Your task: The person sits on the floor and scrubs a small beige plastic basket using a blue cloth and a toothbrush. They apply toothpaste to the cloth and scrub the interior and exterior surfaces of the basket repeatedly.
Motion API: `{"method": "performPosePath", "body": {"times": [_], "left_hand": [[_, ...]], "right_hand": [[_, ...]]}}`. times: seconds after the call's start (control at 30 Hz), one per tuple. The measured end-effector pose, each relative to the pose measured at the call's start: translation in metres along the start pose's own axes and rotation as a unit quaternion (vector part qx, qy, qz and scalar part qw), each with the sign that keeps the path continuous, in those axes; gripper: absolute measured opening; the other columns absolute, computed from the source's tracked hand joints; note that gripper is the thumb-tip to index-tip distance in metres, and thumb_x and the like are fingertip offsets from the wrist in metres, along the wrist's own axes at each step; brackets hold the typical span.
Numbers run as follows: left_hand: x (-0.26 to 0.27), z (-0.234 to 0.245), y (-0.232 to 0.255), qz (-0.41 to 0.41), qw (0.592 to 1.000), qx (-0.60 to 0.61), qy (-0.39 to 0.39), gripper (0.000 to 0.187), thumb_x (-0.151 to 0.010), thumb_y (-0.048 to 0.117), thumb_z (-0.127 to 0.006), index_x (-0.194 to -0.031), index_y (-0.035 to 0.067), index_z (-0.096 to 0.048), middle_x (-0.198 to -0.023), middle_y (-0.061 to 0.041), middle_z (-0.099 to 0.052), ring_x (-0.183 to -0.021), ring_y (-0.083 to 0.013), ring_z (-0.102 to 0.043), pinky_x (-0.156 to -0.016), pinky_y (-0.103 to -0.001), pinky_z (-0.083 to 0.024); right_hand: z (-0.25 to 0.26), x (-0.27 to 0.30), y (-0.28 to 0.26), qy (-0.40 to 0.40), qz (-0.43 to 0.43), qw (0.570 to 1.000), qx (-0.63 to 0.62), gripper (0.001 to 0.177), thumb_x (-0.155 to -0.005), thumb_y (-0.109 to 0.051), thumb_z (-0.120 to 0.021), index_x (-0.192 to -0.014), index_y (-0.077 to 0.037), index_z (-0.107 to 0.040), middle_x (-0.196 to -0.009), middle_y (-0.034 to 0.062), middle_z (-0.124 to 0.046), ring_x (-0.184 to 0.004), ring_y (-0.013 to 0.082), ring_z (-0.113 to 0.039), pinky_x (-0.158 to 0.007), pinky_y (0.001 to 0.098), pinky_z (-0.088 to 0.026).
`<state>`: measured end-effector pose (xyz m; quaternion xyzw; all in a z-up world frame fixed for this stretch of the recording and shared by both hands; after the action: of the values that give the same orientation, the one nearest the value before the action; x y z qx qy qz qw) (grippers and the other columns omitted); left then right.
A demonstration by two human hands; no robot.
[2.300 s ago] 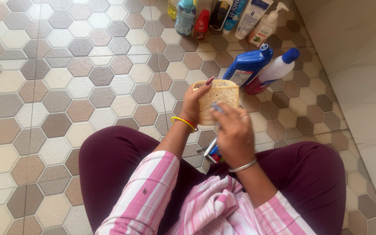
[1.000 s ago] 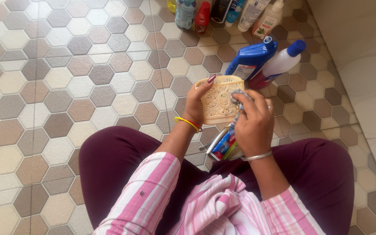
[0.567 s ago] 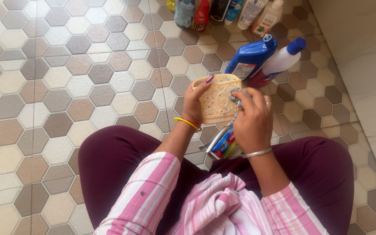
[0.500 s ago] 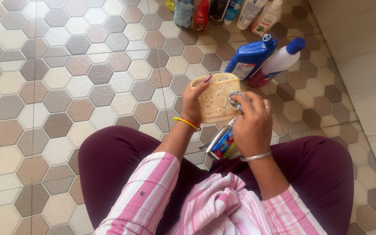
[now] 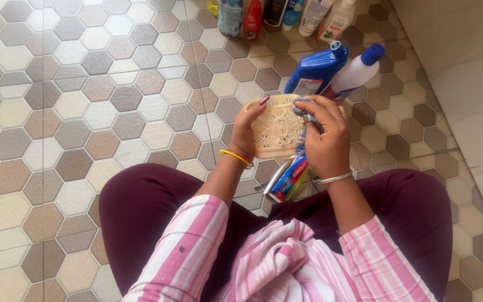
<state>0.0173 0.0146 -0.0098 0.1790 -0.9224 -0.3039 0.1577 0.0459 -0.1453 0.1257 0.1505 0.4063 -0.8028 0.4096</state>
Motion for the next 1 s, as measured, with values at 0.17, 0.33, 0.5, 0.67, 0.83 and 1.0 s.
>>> {"method": "performPosePath", "body": {"times": [0.17,0.33,0.5,0.67,0.83,1.0], "left_hand": [[0.001,0.001,0.008,-0.019,1.0,0.021,-0.005,0.048,-0.088,0.029,-0.069,-0.123,-0.002,-0.059,-0.104,-0.014,-0.068,-0.093,-0.0225,-0.07,-0.082,-0.035,-0.06],[-0.008,0.01,0.008,-0.048,0.999,0.008,0.007,0.048,-0.09,0.03,-0.071,-0.123,-0.003,-0.06,-0.104,-0.014,-0.068,-0.093,-0.0223,-0.069,-0.082,-0.034,-0.059],[-0.01,0.008,-0.001,-0.017,0.998,-0.045,-0.046,0.049,-0.088,0.029,-0.072,-0.123,-0.004,-0.061,-0.105,-0.012,-0.069,-0.093,-0.02,-0.07,-0.081,-0.032,-0.059],[0.001,-0.005,-0.007,0.015,0.995,-0.096,-0.03,0.051,-0.087,0.03,-0.074,-0.121,-0.004,-0.059,-0.102,-0.015,-0.069,-0.085,-0.0216,-0.071,-0.074,-0.032,-0.06],[0.011,-0.015,-0.004,0.001,0.988,-0.151,0.016,0.062,-0.082,0.035,-0.079,-0.125,-0.001,-0.053,-0.106,-0.016,-0.07,-0.088,-0.022,-0.074,-0.074,-0.034,-0.062],[0.014,-0.02,-0.001,-0.016,0.993,-0.118,0.018,0.07,-0.077,0.029,-0.088,-0.127,-0.005,-0.053,-0.112,-0.019,-0.07,-0.093,-0.0228,-0.073,-0.079,-0.035,-0.062]], "right_hand": [[0.005,0.017,-0.006,-0.045,-0.106,0.988,-0.098,0.044,-0.085,0.012,-0.056,-0.115,-0.013,-0.076,-0.126,0.0064,-0.067,-0.107,0.0252,-0.063,-0.083,0.0311,-0.061],[0.01,0.034,-0.003,-0.081,-0.048,0.993,-0.068,0.05,-0.079,0.019,-0.056,-0.114,-0.01,-0.077,-0.126,0.0076,-0.069,-0.11,0.0239,-0.063,-0.092,0.0339,-0.056],[0.011,0.034,0.02,-0.049,-0.065,0.993,-0.086,0.044,-0.083,0.016,-0.059,-0.116,-0.009,-0.076,-0.127,0.0074,-0.069,-0.116,0.0242,-0.065,-0.1,0.0339,-0.055],[0.011,0.037,0.031,-0.002,-0.118,0.985,-0.124,0.032,-0.093,0.007,-0.068,-0.12,-0.01,-0.073,-0.129,0.0078,-0.068,-0.118,0.0253,-0.066,-0.101,0.0352,-0.053],[-0.009,0.051,-0.003,-0.063,-0.031,0.997,0.03,0.045,-0.084,0.01,-0.061,-0.122,-0.011,-0.072,-0.132,0.0109,-0.069,-0.116,0.0325,-0.061,-0.102,0.0433,-0.049],[-0.03,0.06,-0.023,-0.08,0.028,0.994,0.073,0.047,-0.079,0.006,-0.062,-0.124,-0.007,-0.068,-0.13,0.0139,-0.064,-0.117,0.0366,-0.06,-0.103,0.0467,-0.049]]}}
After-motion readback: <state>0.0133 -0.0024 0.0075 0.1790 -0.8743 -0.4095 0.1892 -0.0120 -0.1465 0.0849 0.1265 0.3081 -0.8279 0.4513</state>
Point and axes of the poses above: each hand's wrist, its own x-axis away from the middle knuckle, its own z-axis out of the back of the hand, y = z × x, the point moved 2 cm from there along -x, towards the middle knuckle
